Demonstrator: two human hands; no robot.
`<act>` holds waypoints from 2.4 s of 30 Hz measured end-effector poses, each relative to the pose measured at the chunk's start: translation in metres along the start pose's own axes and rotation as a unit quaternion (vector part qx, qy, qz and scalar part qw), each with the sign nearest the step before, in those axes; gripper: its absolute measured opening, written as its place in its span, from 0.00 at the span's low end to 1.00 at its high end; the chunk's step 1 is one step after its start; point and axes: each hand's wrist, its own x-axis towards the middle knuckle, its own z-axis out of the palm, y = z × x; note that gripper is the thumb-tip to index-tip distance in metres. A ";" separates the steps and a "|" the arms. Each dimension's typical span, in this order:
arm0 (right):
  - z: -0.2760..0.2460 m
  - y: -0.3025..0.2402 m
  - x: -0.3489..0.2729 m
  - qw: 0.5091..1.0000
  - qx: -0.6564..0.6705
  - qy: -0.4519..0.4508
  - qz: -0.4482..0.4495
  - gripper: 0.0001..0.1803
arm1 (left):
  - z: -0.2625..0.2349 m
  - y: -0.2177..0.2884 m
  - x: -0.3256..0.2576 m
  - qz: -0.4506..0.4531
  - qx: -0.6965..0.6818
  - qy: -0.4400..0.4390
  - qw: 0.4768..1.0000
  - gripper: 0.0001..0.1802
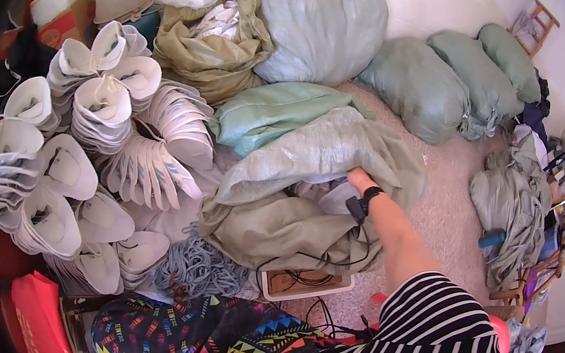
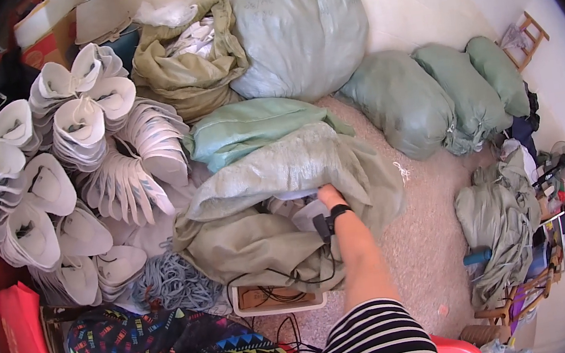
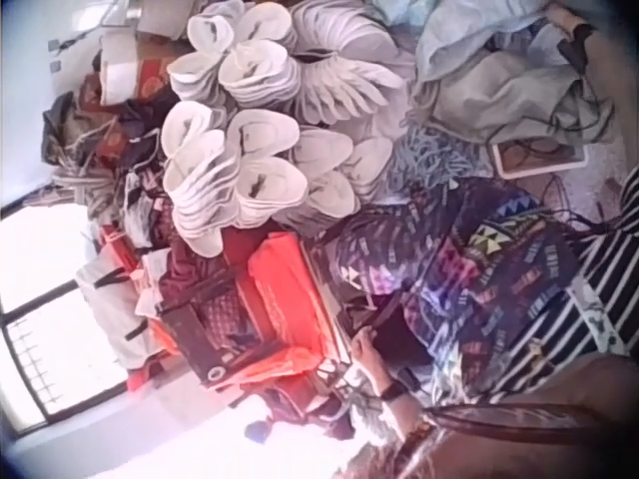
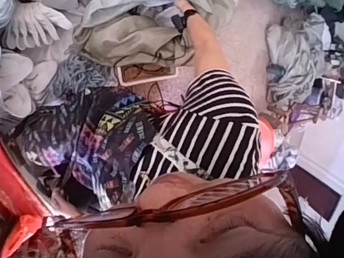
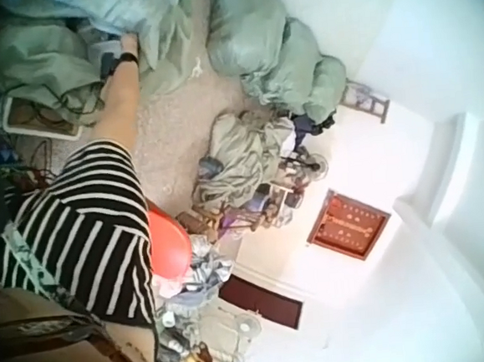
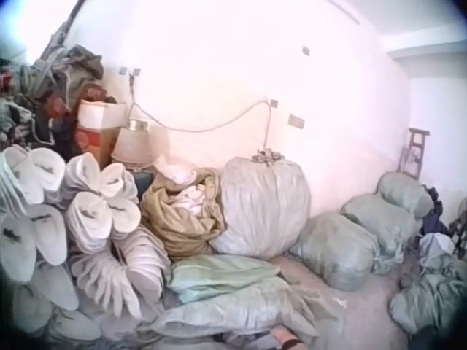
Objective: The person is lacing white athletic shoes and organizing them into stacks within a manufacturing environment.
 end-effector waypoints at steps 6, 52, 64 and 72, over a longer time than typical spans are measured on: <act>-0.064 -0.056 -0.098 0.949 0.315 -0.006 0.003 0.14 | -0.024 -0.011 -0.036 -0.004 -0.026 0.092 0.995 0.15; -0.001 -0.340 -0.980 -0.181 -0.138 -0.471 -0.853 0.04 | 0.102 -0.167 -0.347 0.294 -0.747 0.396 0.447 0.52; 0.106 -0.333 -0.965 -0.222 -0.191 -0.306 -0.906 0.08 | 0.307 -0.278 -0.384 -0.244 -0.817 0.350 0.388 0.23; 0.059 -0.428 -0.884 -0.119 -0.160 -0.323 -0.925 0.04 | 0.275 -0.291 -0.424 -0.407 -0.786 0.214 0.414 0.16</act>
